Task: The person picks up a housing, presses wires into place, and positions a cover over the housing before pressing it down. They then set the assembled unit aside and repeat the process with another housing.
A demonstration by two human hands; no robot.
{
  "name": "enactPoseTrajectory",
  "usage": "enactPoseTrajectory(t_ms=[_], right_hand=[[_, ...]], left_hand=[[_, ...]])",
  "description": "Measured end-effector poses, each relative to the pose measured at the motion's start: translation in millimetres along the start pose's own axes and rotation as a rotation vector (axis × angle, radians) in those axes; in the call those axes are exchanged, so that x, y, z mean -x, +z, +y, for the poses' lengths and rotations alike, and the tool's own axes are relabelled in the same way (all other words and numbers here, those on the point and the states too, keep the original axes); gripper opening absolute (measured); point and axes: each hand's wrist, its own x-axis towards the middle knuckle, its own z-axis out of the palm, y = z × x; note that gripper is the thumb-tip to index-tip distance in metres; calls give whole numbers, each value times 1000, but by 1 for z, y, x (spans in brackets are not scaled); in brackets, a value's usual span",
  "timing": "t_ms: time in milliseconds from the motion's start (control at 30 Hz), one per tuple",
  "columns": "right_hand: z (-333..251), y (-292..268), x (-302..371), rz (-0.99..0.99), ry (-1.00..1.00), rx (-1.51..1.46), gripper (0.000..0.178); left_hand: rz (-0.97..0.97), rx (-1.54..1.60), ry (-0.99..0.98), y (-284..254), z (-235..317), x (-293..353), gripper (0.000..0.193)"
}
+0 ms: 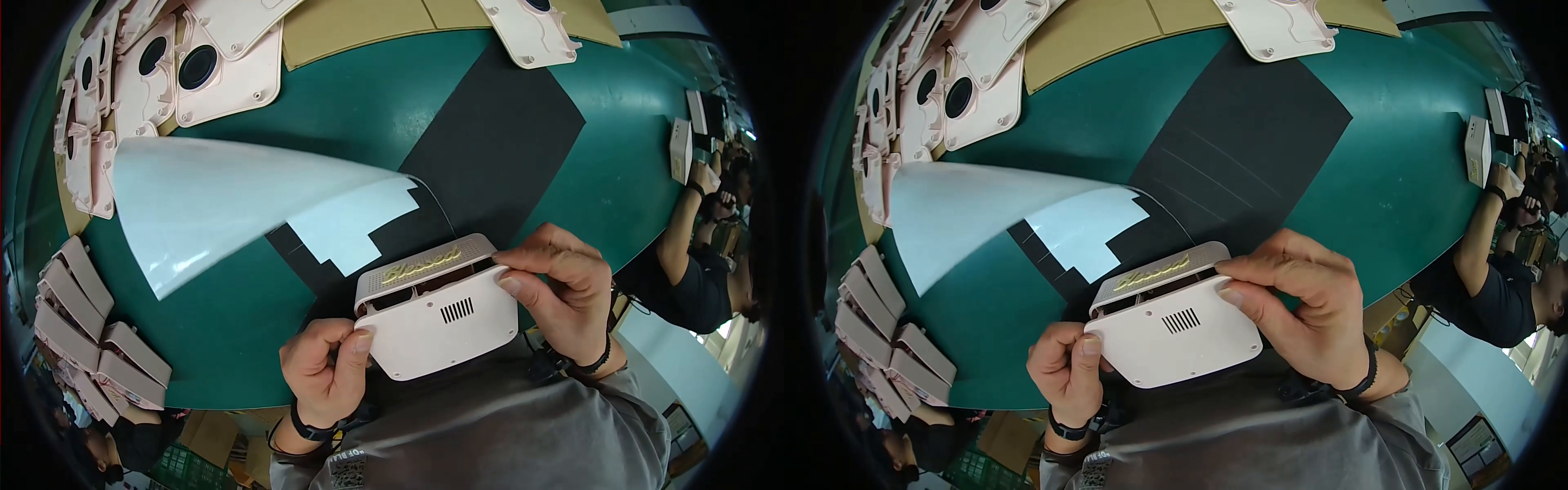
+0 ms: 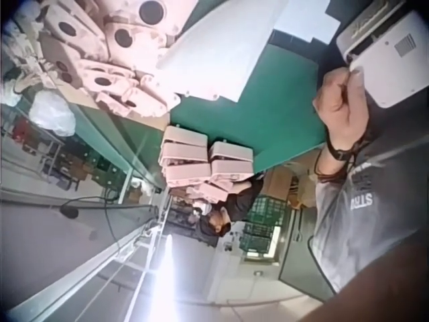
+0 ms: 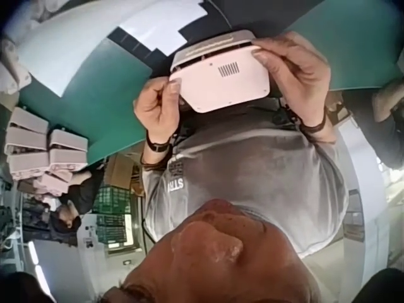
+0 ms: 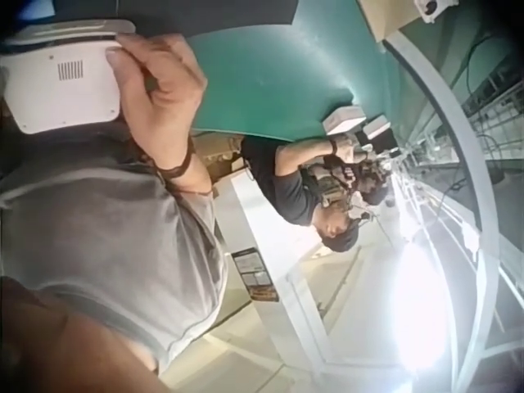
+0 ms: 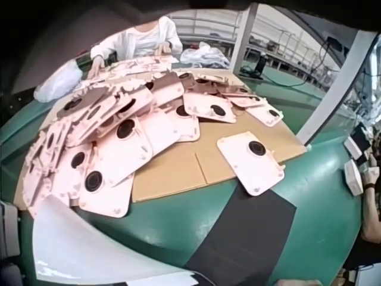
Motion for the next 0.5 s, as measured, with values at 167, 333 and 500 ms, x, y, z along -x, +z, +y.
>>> enactPoseTrajectory(t_ms=[167,333,500], right_hand=[[-1,2,-2,14,16,16,22],[-1,7,0,55,28,49,20],[3,14,-3,102,-14,171,22]], left_hand=[[27,-5,-12,2,3,-3,15],[17,-100,11,3,6,-6,15],[-70,-234,11,0,7,-17,16]])
